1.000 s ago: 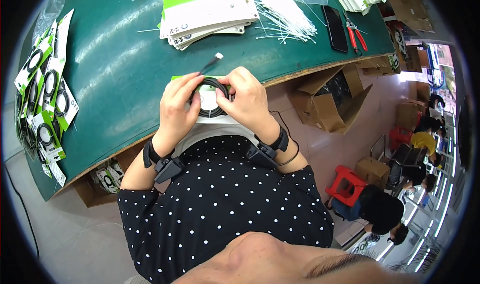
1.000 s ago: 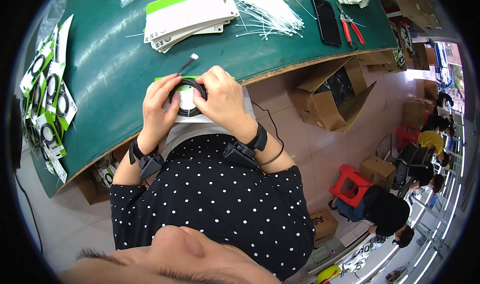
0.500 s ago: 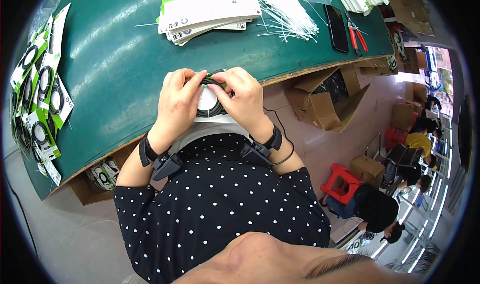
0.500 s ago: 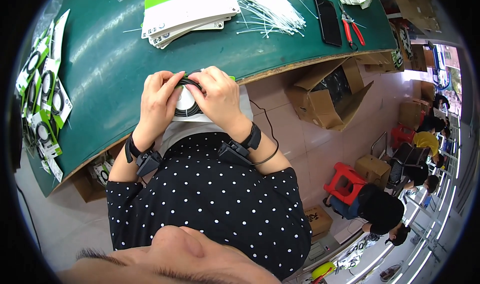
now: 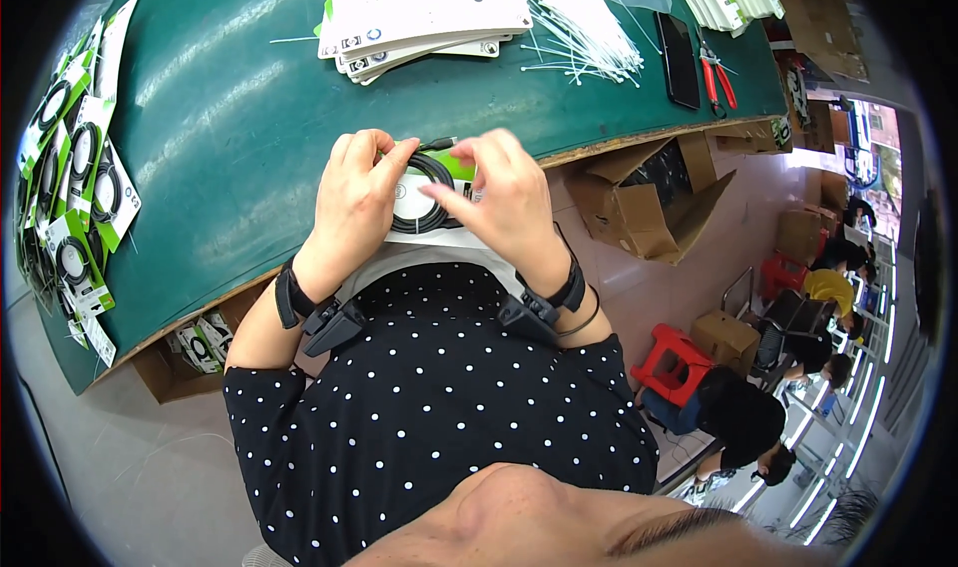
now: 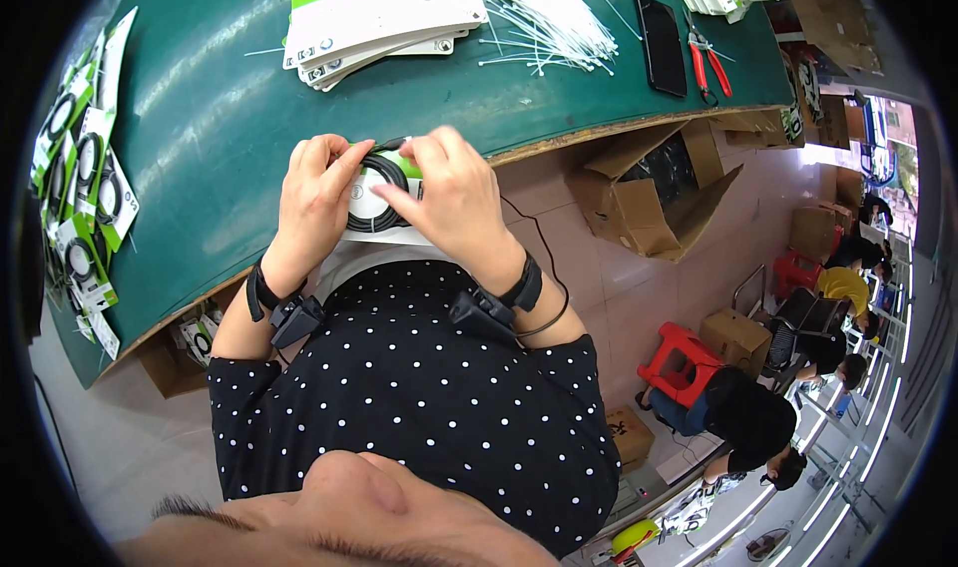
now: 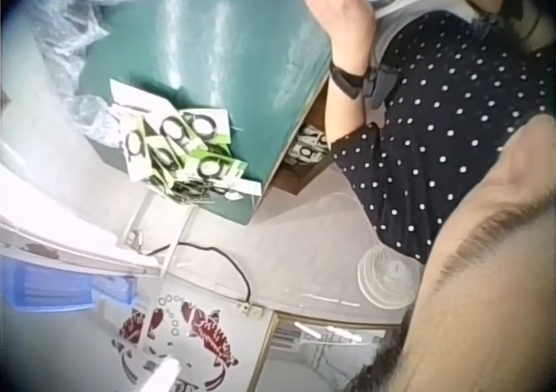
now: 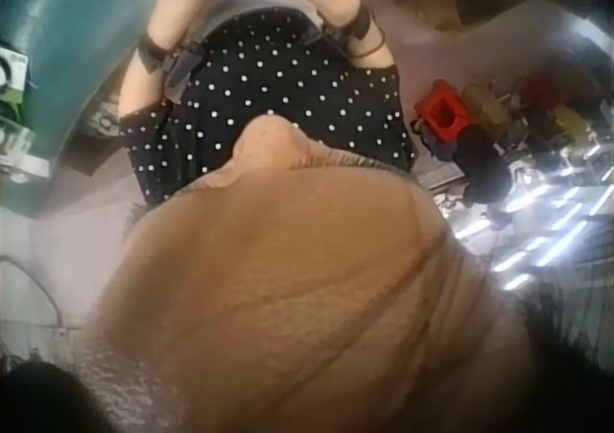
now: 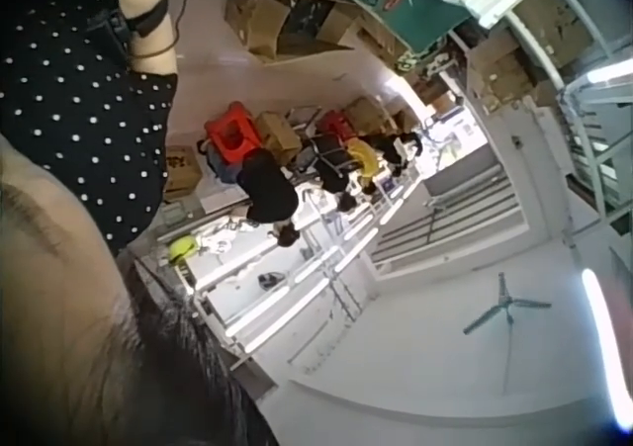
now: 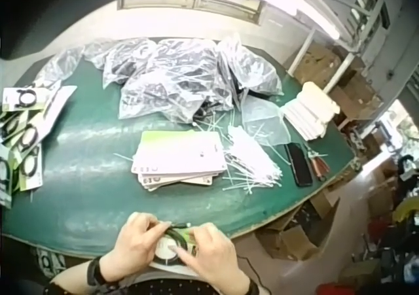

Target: The person picks up a cable and a card, fits the cable into the card, and secures it by hand with a zip tie before repeating the process for a second cable.

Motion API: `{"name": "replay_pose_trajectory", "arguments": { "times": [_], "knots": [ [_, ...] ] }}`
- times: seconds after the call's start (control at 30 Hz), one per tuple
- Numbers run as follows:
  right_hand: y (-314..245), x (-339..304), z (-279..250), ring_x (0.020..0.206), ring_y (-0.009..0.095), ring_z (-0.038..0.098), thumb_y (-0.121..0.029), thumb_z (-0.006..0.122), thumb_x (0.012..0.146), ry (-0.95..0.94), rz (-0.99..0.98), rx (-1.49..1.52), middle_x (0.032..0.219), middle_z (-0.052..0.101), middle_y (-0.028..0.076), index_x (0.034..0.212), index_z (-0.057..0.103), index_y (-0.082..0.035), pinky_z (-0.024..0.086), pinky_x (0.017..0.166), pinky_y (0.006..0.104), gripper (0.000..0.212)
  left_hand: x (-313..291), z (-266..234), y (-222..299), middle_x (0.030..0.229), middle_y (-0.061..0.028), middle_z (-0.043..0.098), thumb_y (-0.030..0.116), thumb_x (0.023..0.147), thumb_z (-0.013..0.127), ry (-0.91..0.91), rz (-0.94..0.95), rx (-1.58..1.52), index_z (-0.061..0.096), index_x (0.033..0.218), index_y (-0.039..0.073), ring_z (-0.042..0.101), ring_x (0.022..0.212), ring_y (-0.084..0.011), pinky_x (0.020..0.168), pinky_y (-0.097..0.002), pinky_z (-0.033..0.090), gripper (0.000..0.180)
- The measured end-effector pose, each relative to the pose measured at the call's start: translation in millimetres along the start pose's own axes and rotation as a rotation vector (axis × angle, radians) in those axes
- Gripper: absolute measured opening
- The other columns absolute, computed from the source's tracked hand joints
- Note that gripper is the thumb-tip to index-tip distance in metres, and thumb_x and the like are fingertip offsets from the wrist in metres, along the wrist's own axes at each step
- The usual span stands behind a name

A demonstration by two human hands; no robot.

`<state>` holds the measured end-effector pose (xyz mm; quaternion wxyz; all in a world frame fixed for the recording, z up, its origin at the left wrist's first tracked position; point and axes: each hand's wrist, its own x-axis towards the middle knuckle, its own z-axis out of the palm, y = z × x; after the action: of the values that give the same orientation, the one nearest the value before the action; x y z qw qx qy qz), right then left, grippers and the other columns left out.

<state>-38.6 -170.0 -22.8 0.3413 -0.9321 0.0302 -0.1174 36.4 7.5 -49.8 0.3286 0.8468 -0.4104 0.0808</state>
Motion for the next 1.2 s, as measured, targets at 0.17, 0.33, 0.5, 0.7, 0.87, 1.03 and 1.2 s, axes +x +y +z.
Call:
{"name": "replay_pose_trajectory", "arguments": {
  "times": [0.17, 0.33, 0.5, 0.7, 0.87, 1.03, 1.2],
  "knots": [
    [-2.0, -14.4, 18.5, 0.069, 0.023, 0.061, -0.015, 0.076, 0.075, -0.009, 0.061, -0.051, 0.086, 0.059, 0.007, 0.090, 0.065, -0.004, 0.051, 0.063, 0.0345, 0.022, 2.0, -3.6, -0.8, 0.096, -0.0115, 0.057, -0.007, 0.074, 0.062, -0.026, -0.003, -0.072, 0.066, 0.111, 0.001, 0.054, 0.087, -0.0282, 0.076, -0.0371, 0.047, 0.039],
    [-9.7, -4.3, 21.4, 0.073, 0.027, 0.062, -0.013, 0.072, 0.072, 0.080, -0.015, -0.247, 0.087, 0.059, 0.008, 0.090, 0.065, -0.005, 0.052, 0.064, 0.0377, 0.021, 1.6, -6.4, 2.2, 0.100, -0.0113, 0.057, -0.007, 0.075, 0.062, -0.030, -0.002, -0.076, 0.065, 0.114, 0.002, 0.055, 0.089, -0.0284, 0.077, -0.0372, 0.047, 0.040],
    [-0.4, 0.5, 20.3, 0.077, 0.028, 0.061, -0.011, 0.071, 0.071, 0.114, -0.105, -0.221, 0.087, 0.059, 0.008, 0.090, 0.065, -0.006, 0.052, 0.066, 0.0382, 0.021, -1.9, -8.3, 6.7, 0.103, -0.0109, 0.057, -0.007, 0.075, 0.061, -0.039, -0.020, -0.047, 0.065, 0.115, 0.002, 0.055, 0.091, -0.0285, 0.077, -0.0371, 0.048, 0.041],
    [-0.8, 7.2, 20.5, 0.078, 0.027, 0.061, -0.009, 0.072, 0.070, 0.183, -0.187, -0.209, 0.086, 0.059, 0.007, 0.089, 0.065, -0.006, 0.051, 0.066, 0.0372, 0.021, -2.1, -7.2, 4.8, 0.102, -0.0109, 0.057, -0.007, 0.075, 0.061, -0.039, -0.038, -0.065, 0.065, 0.115, 0.002, 0.055, 0.091, -0.0283, 0.076, -0.0372, 0.048, 0.042],
    [7.9, 5.4, 22.8, 0.082, 0.026, 0.061, -0.007, 0.074, 0.069, 0.116, -0.182, -0.136, 0.089, 0.059, 0.007, 0.087, 0.065, -0.006, 0.051, 0.068, 0.0362, 0.021, -3.8, -8.5, 3.2, 0.101, -0.0112, 0.057, -0.006, 0.076, 0.061, -0.048, -0.025, -0.054, 0.065, 0.114, 0.001, 0.055, 0.091, -0.0281, 0.076, -0.0374, 0.048, 0.039],
    [11.2, 10.3, 17.0, 0.084, 0.026, 0.061, -0.010, 0.076, 0.073, 0.128, -0.204, 0.011, 0.091, 0.061, 0.008, 0.089, 0.068, -0.005, 0.051, 0.071, 0.0348, 0.019, -3.6, -9.5, 4.5, 0.100, -0.0115, 0.057, -0.005, 0.077, 0.062, -0.045, -0.029, -0.054, 0.065, 0.113, 0.000, 0.055, 0.090, -0.0282, 0.076, -0.0377, 0.048, 0.036],
    [17.3, 15.1, 11.8, 0.084, 0.025, 0.062, -0.011, 0.074, 0.079, 0.074, -0.327, 0.057, 0.092, 0.063, 0.007, 0.095, 0.071, -0.005, 0.051, 0.073, 0.0347, 0.017, -3.1, -7.9, 5.2, 0.099, -0.0111, 0.057, -0.002, 0.078, 0.065, -0.019, -0.031, -0.027, 0.065, 0.112, 0.001, 0.055, 0.090, -0.0283, 0.076, -0.0374, 0.049, 0.035]
  ]
}}
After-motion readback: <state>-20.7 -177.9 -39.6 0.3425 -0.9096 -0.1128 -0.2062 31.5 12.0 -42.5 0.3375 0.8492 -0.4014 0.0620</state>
